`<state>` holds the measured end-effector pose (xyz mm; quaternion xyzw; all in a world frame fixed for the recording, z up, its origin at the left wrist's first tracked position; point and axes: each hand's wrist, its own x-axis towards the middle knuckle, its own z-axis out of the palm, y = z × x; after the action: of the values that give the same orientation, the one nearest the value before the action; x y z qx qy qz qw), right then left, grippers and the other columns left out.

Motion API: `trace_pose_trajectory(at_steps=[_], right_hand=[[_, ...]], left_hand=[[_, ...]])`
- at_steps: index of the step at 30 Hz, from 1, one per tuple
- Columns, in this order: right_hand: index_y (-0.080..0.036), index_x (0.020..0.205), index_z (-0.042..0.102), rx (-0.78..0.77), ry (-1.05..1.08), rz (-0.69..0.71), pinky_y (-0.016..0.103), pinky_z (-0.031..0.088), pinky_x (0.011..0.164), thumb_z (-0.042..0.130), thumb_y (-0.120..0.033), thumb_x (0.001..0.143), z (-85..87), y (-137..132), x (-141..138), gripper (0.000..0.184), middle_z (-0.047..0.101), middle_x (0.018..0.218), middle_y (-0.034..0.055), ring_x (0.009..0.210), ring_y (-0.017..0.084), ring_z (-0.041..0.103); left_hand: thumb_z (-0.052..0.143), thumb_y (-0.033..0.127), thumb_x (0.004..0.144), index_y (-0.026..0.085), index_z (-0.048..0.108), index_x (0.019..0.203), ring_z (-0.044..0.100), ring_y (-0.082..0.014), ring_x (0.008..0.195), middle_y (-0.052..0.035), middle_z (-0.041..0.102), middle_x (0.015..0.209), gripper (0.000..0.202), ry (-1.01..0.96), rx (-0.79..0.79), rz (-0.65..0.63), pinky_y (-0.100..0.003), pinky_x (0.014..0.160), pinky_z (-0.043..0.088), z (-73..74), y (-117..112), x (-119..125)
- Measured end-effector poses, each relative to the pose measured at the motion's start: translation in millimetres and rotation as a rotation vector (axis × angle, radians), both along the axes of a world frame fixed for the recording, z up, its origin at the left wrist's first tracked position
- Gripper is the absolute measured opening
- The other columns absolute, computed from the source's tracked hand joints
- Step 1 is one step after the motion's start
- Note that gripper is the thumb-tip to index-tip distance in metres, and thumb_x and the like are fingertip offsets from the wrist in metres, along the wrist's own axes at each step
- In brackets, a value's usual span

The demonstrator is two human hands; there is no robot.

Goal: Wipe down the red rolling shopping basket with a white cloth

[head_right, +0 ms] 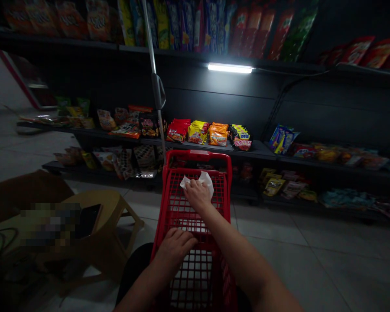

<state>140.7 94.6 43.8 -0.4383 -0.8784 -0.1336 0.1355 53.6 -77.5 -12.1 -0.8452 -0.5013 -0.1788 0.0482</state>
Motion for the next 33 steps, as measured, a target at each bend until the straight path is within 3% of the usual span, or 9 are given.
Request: trace_pose_trajectory(at_steps=[5, 8, 11, 14, 17, 20, 22, 28, 33], right_hand=[[-0.023, 0.121, 0.062, -0.053, 0.052, 0.018, 0.037, 0.036, 0.093, 0.039, -0.036, 0.1, 1.2, 4, -1, 0.034, 0.066, 0.115, 0.0095, 0.104, 0.023, 0.06], [-0.026, 0.112, 0.067, -0.198, 0.179, 0.055, 0.032, 0.04, 0.085, 0.047, -0.04, 0.096, 6.5, 17, 5, 0.029, 0.07, 0.109, 0.004, 0.097, 0.02, 0.063], [-0.024, 0.098, 0.071, -0.352, 0.531, 0.021, 0.027, 0.042, 0.072, 0.045, -0.05, 0.095, 17.0, 35, 20, 0.037, 0.072, 0.091, 0.0016, 0.082, 0.017, 0.064], [-0.019, 0.105, 0.068, -0.245, 0.892, -0.029, 0.027, 0.044, 0.071, 0.032, -0.052, 0.098, 28.3, 47, 42, 0.049, 0.07, 0.09, 0.0044, 0.08, 0.017, 0.062], [-0.02, 0.111, 0.066, -0.053, 0.642, -0.03, 0.032, 0.042, 0.087, 0.034, -0.048, 0.1, 30.5, 46, 57, 0.044, 0.069, 0.102, 0.0082, 0.096, 0.021, 0.059], [-0.022, 0.114, 0.066, -0.026, 0.167, 0.016, 0.038, 0.036, 0.097, 0.047, -0.047, 0.096, 19.1, 36, 57, 0.036, 0.067, 0.113, 0.0099, 0.109, 0.025, 0.053], [-0.023, 0.122, 0.062, -0.018, 0.044, -0.004, 0.039, 0.034, 0.098, 0.048, -0.048, 0.096, 9.9, 30, 52, 0.039, 0.064, 0.119, 0.0104, 0.114, 0.026, 0.05], [-0.024, 0.112, 0.066, -0.037, 0.06, -0.065, 0.037, 0.037, 0.091, 0.041, -0.049, 0.099, 5.7, 41, 38, 0.038, 0.066, 0.112, 0.0095, 0.108, 0.025, 0.052], [-0.021, 0.097, 0.071, -0.169, 0.41, -0.013, 0.029, 0.041, 0.083, 0.037, -0.049, 0.101, 9.4, 57, 56, 0.044, 0.07, 0.094, 0.0049, 0.089, 0.018, 0.059]], left_hand=[[0.052, 0.026, 0.096, 0.026, 0.062, 0.111, 0.056, -0.0186, 0.091, 0.0002, 0.069, 0.103, 0.018, 0.017, -0.003, -0.004, -0.036, 0.088, 0.035, -0.9, 0, 1], [0.054, 0.025, 0.095, 0.027, 0.063, 0.11, 0.056, -0.0183, 0.091, 0.0003, 0.069, 0.102, 0.018, -0.02, 0.032, -0.001, -0.036, 0.088, 0.035, -4.6, -2, 2], [0.055, 0.024, 0.095, 0.029, 0.063, 0.111, 0.056, -0.0179, 0.092, 0.0011, 0.069, 0.102, 0.019, -0.076, 0.062, -0.005, -0.036, 0.088, 0.034, -6.2, -5, 2], [0.054, 0.021, 0.095, 0.029, 0.063, 0.111, 0.055, -0.0176, 0.091, 0.0013, 0.069, 0.103, 0.02, -0.107, 0.066, -0.013, -0.035, 0.088, 0.034, -4.3, -5, 1], [0.055, 0.02, 0.094, 0.029, 0.063, 0.111, 0.055, -0.0178, 0.091, 0.0019, 0.069, 0.103, 0.021, -0.129, 0.068, -0.008, -0.035, 0.088, 0.033, -3.3, -3, 0], [0.056, 0.021, 0.094, 0.028, 0.063, 0.111, 0.055, -0.018, 0.091, 0.0021, 0.069, 0.103, 0.02, -0.143, 0.091, 0.001, -0.036, 0.089, 0.033, -6.1, 0, 0], [0.056, 0.022, 0.094, 0.028, 0.063, 0.111, 0.055, -0.0182, 0.091, 0.0016, 0.069, 0.103, 0.02, -0.136, 0.107, -0.003, -0.036, 0.088, 0.033, -7.8, 2, 1], [0.056, 0.023, 0.094, 0.029, 0.062, 0.114, 0.057, -0.018, 0.094, 0.001, 0.069, 0.105, 0.021, -0.094, 0.002, 0.008, -0.036, 0.089, 0.033, 0.0, 0, 1], [0.056, 0.022, 0.094, 0.028, 0.063, 0.112, 0.057, -0.0175, 0.094, 0.0011, 0.069, 0.106, 0.02, -0.105, 0.017, -0.005, -0.036, 0.089, 0.034, 1.5, -6, 0]])
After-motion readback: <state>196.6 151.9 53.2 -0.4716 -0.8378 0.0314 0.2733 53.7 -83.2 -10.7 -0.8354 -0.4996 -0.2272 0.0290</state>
